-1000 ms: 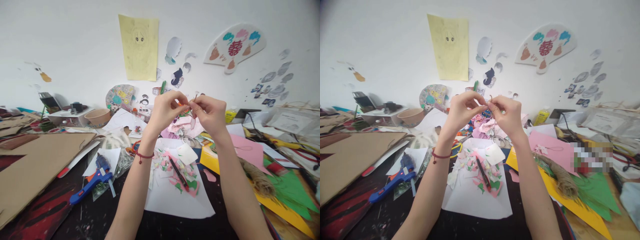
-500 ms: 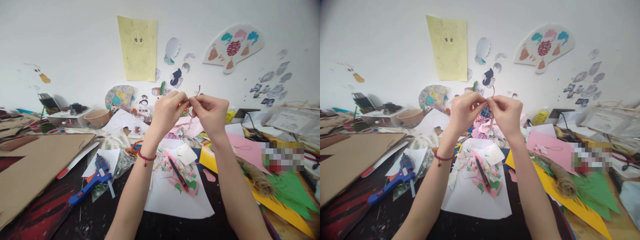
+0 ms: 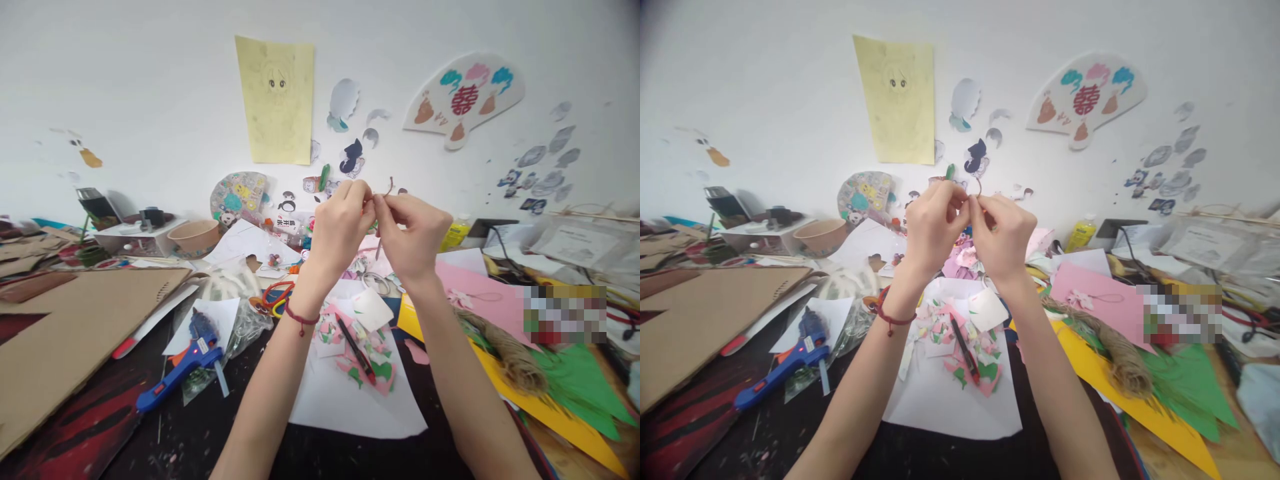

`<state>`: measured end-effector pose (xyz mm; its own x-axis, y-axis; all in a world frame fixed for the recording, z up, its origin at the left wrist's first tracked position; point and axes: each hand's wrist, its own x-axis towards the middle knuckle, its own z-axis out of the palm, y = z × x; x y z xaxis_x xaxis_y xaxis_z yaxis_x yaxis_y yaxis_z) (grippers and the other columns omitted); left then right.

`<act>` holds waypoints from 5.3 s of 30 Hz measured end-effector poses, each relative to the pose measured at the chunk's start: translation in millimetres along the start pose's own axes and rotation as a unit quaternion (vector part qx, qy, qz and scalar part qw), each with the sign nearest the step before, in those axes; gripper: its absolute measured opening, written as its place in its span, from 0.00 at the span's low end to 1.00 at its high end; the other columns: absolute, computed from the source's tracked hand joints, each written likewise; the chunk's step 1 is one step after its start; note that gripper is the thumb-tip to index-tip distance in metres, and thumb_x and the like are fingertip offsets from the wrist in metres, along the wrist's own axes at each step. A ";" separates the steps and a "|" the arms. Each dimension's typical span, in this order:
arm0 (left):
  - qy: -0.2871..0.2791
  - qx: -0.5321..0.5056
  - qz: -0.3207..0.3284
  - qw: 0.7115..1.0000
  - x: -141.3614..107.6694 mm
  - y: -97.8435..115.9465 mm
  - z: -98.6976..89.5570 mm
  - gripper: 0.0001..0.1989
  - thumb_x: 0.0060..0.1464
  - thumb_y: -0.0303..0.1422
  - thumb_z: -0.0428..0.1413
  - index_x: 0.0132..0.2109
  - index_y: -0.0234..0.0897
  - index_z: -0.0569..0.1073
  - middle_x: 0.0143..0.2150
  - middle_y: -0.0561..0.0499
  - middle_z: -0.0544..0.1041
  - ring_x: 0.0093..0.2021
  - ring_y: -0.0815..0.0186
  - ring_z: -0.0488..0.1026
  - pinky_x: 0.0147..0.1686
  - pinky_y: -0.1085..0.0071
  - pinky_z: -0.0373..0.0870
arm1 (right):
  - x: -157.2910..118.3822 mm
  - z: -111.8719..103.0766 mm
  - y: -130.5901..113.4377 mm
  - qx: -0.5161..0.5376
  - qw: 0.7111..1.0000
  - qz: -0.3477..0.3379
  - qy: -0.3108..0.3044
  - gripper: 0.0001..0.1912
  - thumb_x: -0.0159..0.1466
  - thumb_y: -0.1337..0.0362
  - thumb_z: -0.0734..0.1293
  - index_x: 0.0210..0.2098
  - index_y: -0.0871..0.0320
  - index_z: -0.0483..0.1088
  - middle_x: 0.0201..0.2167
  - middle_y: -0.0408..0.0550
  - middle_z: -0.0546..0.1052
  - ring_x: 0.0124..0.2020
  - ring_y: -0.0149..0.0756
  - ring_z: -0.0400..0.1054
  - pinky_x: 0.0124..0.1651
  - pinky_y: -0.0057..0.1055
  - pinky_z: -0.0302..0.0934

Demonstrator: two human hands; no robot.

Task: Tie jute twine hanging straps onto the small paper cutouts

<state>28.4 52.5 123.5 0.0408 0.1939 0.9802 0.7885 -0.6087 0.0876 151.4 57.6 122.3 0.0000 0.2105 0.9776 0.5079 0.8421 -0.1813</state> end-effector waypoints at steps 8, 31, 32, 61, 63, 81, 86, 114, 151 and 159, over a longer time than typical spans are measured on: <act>0.000 0.029 0.026 0.999 -1.8 -1.5 4.3 0.06 0.66 0.27 0.53 0.38 0.36 0.72 0.34 0.51 0.73 0.29 0.70 0.66 0.31 0.71 0.62 | -0.9 2.3 2.0 0.032 0.999 0.012 -0.003 0.18 0.69 0.61 0.65 0.22 0.55 0.70 0.17 0.42 0.68 0.21 0.32 0.60 0.29 0.36 0.54; -0.019 -0.014 0.009 1.000 -0.8 -6.0 1.4 0.05 0.63 0.26 0.55 0.36 0.36 0.69 0.32 0.52 0.76 0.30 0.71 0.71 0.31 0.73 0.64 | 1.9 -4.3 13.0 0.070 0.995 0.059 -0.031 0.12 0.65 0.61 0.68 0.26 0.57 0.75 0.22 0.45 0.76 0.23 0.33 0.68 0.26 0.31 0.60; -0.015 0.010 0.029 0.999 -1.4 -5.8 1.7 0.06 0.65 0.27 0.53 0.36 0.37 0.69 0.32 0.51 0.76 0.30 0.70 0.70 0.30 0.72 0.62 | 2.3 -5.6 12.6 0.067 0.996 0.055 -0.029 0.12 0.65 0.61 0.68 0.26 0.57 0.75 0.23 0.46 0.76 0.24 0.34 0.69 0.26 0.31 0.60; -0.010 -0.027 -0.014 0.999 2.5 10.3 -6.0 0.03 0.61 0.24 0.55 0.42 0.34 0.73 0.34 0.51 0.77 0.31 0.72 0.71 0.33 0.74 0.66 | 3.7 -11.3 5.1 0.052 0.998 -0.029 0.002 0.12 0.67 0.62 0.67 0.27 0.57 0.73 0.23 0.45 0.74 0.23 0.32 0.66 0.30 0.33 0.60; -0.015 -0.050 -0.015 0.999 3.1 9.2 -7.0 0.06 0.60 0.23 0.56 0.43 0.35 0.75 0.34 0.52 0.77 0.31 0.72 0.72 0.33 0.75 0.67 | 3.7 -10.9 5.4 0.059 0.998 -0.020 -0.002 0.11 0.67 0.62 0.67 0.28 0.56 0.73 0.23 0.45 0.75 0.23 0.32 0.67 0.30 0.34 0.61; -0.130 -0.384 -0.183 0.896 8.4 3.9 -20.4 0.06 0.55 0.30 0.65 0.34 0.31 0.78 0.27 0.50 0.79 0.25 0.72 0.77 0.27 0.78 0.73 | 13.4 -30.7 20.0 0.255 0.957 0.087 -0.110 0.07 0.62 0.66 0.72 0.27 0.57 0.77 0.19 0.40 0.72 0.18 0.27 0.66 0.21 0.28 0.58; -0.155 -0.468 -0.221 0.842 7.7 -2.3 -19.7 0.14 0.50 0.38 0.69 0.33 0.31 0.77 0.27 0.51 0.78 0.25 0.73 0.74 0.26 0.78 0.72 | 13.4 -33.7 20.2 0.278 0.949 0.089 -0.122 0.07 0.62 0.66 0.73 0.26 0.57 0.77 0.19 0.41 0.73 0.18 0.27 0.64 0.21 0.29 0.56; -0.156 -0.504 -0.317 0.788 15.2 15.4 -25.0 0.11 0.67 0.32 0.53 0.35 0.39 0.62 0.26 0.58 0.63 0.20 0.78 0.50 0.19 0.76 0.49 | 10.1 -28.4 16.3 0.145 0.988 0.036 -0.029 0.11 0.65 0.60 0.70 0.27 0.56 0.74 0.24 0.44 0.74 0.26 0.33 0.68 0.30 0.33 0.61; -0.076 -0.131 -0.075 0.986 -3.4 24.6 5.1 0.11 0.69 0.27 0.41 0.48 0.38 0.68 0.48 0.43 0.78 0.48 0.60 0.71 0.50 0.61 0.65 | 15.2 -35.3 18.3 -0.007 0.997 -0.070 -0.026 0.11 0.68 0.58 0.67 0.30 0.52 0.74 0.24 0.45 0.75 0.24 0.34 0.64 0.28 0.35 0.56; -0.102 -0.091 -0.021 0.990 1.6 27.6 -4.3 0.16 0.70 0.26 0.39 0.54 0.36 0.69 0.49 0.43 0.77 0.50 0.58 0.71 0.56 0.59 0.61 | 13.9 -31.5 26.4 0.107 0.994 0.018 0.004 0.10 0.66 0.57 0.70 0.30 0.54 0.75 0.27 0.46 0.77 0.28 0.38 0.72 0.33 0.37 0.66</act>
<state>47.6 32.7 128.2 0.1488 0.3614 0.9205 0.6689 -0.7223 0.1754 192.0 67.1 134.5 0.0223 0.2388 0.9708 0.3116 0.9210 -0.2337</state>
